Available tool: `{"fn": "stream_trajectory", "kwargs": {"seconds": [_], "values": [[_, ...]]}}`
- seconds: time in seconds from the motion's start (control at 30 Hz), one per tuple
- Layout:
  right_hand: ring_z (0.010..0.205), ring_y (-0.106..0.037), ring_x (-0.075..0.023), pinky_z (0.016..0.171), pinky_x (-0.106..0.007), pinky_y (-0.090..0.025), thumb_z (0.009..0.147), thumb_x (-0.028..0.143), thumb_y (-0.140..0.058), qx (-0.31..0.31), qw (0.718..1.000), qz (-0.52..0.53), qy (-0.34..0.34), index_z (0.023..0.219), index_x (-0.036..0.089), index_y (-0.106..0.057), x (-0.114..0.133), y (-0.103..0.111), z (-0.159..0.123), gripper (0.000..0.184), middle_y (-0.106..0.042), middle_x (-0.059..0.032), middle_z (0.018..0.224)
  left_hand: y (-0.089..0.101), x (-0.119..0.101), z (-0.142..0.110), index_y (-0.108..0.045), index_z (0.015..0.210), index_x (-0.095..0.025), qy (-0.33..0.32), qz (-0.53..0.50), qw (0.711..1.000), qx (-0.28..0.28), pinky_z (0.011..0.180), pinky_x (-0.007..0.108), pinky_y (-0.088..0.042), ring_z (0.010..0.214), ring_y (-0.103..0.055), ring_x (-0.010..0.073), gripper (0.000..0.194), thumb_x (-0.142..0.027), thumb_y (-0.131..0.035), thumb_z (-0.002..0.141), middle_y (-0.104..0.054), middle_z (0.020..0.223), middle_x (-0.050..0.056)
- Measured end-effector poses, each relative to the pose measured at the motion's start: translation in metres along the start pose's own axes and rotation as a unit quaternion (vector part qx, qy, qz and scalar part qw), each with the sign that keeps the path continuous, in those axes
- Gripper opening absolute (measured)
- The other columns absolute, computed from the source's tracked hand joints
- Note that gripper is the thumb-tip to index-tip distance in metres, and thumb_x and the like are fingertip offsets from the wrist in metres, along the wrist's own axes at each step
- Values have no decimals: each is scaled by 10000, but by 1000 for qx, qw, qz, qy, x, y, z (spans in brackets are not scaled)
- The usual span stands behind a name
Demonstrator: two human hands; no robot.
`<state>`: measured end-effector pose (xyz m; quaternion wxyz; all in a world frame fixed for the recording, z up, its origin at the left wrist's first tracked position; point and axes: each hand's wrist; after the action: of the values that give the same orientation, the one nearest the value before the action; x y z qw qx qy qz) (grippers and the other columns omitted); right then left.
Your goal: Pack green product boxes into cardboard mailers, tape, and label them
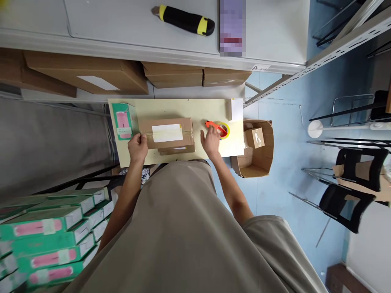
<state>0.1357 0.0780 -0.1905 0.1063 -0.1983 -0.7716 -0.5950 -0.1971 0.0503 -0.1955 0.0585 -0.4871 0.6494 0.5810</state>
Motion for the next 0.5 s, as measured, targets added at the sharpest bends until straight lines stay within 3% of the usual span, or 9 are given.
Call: {"fn": "stream_trajectory", "kwargs": {"seconds": [0.1,0.2,0.27,0.37,0.5], "values": [[1476,-690,-390,1197,-505,-581,1210,603,-420,59,993,95,26,1739,136,-412,49,-7,-12,706,-664,-273,1634,-4,-3,-5,-597,868,-241,-5,3,1000,7,932,342,-526,941,-704,267,200,-293,-581,1061,-697,854,56],[1463,-702,-443,1172,-525,-593,1126,787,-524,88,992,70,-52,1790,88,-301,87,-16,-15,989,-592,-330,1695,-11,-8,-10,-662,994,-226,9,12,1000,5,1020,429,-561,1104,-765,362,180,-396,-640,1049,-773,975,129],[1404,-737,-449,1143,-516,-598,1085,848,-559,99,989,38,-102,1759,56,-326,97,-18,-11,1066,-672,-350,1590,-16,-14,-12,-697,1127,-182,24,24,999,-7,1057,507,-578,1180,-772,446,387,-534,-763,979,-802,1046,195],[1274,-798,-392,1068,-455,-605,1147,793,-487,114,986,6,-120,1681,120,-444,93,-13,-3,861,-820,-262,1349,-20,-20,-10,-708,1240,-118,33,44,998,-21,1087,571,-587,1234,-763,518,682,-617,-917,825,-813,1107,265],[1185,-808,-347,1007,-395,-585,1256,544,-322,125,990,9,-57,1623,165,-533,79,0,-4,568,-838,-198,1309,-6,-14,-3,-754,1092,-182,12,3,1000,19,1058,480,-604,1151,-799,400,405,-557,-785,945,-847,1084,179]]}}
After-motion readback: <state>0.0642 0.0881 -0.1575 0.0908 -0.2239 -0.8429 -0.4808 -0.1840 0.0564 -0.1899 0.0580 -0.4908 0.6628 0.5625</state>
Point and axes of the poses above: each hand's wrist, its own z-axis towards the middle knuckle, its own y-axis out of the back of the hand, x = y × z
